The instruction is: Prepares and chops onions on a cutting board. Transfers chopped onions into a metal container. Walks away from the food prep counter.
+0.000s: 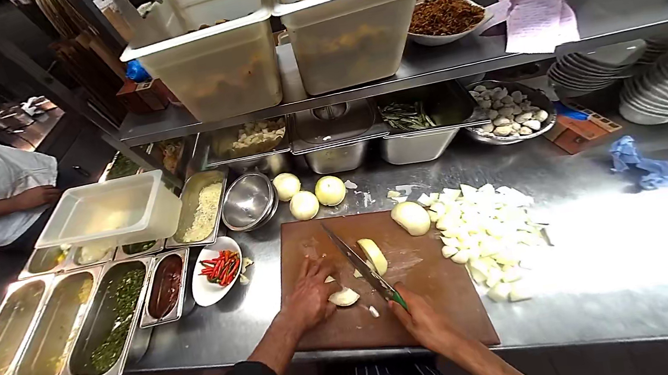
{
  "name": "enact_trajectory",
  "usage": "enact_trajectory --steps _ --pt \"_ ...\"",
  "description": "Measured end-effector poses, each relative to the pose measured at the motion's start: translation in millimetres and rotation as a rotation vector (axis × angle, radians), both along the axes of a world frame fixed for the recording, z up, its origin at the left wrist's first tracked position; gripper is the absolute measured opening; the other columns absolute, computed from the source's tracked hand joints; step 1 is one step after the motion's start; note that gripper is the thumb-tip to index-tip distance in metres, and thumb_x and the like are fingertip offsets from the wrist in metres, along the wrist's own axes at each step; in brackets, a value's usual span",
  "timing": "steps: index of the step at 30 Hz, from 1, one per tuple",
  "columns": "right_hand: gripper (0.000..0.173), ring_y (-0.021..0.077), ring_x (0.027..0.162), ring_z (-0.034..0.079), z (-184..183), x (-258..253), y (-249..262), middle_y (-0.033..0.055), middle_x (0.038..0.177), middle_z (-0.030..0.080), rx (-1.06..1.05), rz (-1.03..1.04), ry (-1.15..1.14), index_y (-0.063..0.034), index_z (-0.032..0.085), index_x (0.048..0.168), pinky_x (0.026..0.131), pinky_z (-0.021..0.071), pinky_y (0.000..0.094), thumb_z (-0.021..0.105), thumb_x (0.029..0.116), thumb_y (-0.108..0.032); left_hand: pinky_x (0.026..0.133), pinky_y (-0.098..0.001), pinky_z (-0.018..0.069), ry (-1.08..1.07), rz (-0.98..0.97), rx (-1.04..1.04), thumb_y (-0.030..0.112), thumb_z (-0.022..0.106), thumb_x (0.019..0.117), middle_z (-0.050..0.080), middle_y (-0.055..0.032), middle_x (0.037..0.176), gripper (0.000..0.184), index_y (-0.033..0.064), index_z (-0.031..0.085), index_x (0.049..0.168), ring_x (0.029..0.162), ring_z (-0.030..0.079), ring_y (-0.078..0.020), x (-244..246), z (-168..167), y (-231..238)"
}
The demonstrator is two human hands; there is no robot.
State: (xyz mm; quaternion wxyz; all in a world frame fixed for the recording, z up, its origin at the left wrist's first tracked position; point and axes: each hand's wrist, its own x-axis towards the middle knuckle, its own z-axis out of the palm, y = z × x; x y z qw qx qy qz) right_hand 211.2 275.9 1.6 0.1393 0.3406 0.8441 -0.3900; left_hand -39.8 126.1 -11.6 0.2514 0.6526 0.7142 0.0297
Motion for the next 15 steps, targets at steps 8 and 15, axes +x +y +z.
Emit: enact_trajectory --steps 8,15 --pt "0.037 0.0345 0.089 0.072 31.1 16.2 -14.5 0.0132 0.091 0.07 0.181 0.189 -0.043 -0.0136 0.056 0.123 0.078 0.0573 0.0536 0.039 0.107 -0.043 0.109 -0.0422 0.0483 -0.085 0.465 0.091 0.046 0.07 0.0895 0.066 -0.0042 0.129 0.043 0.0263 0.072 0.128 0.124 0.059 -0.0234 53.9 -13.4 -37.3" --pt "0.035 0.0362 0.093 0.073 33.9 18.0 -29.0 0.0143 0.095 0.071 0.203 0.257 -0.156 -0.0144 0.055 0.124 0.078 0.0575 0.0547 0.037 0.1065 -0.039 0.103 -0.0518 0.0491 0.196 0.604 0.082 0.021 0.065 0.0919 0.061 -0.0185 0.132 0.029 0.0152 0.073 0.119 0.123 0.058 -0.0393 88.1 2.0 -16.6"
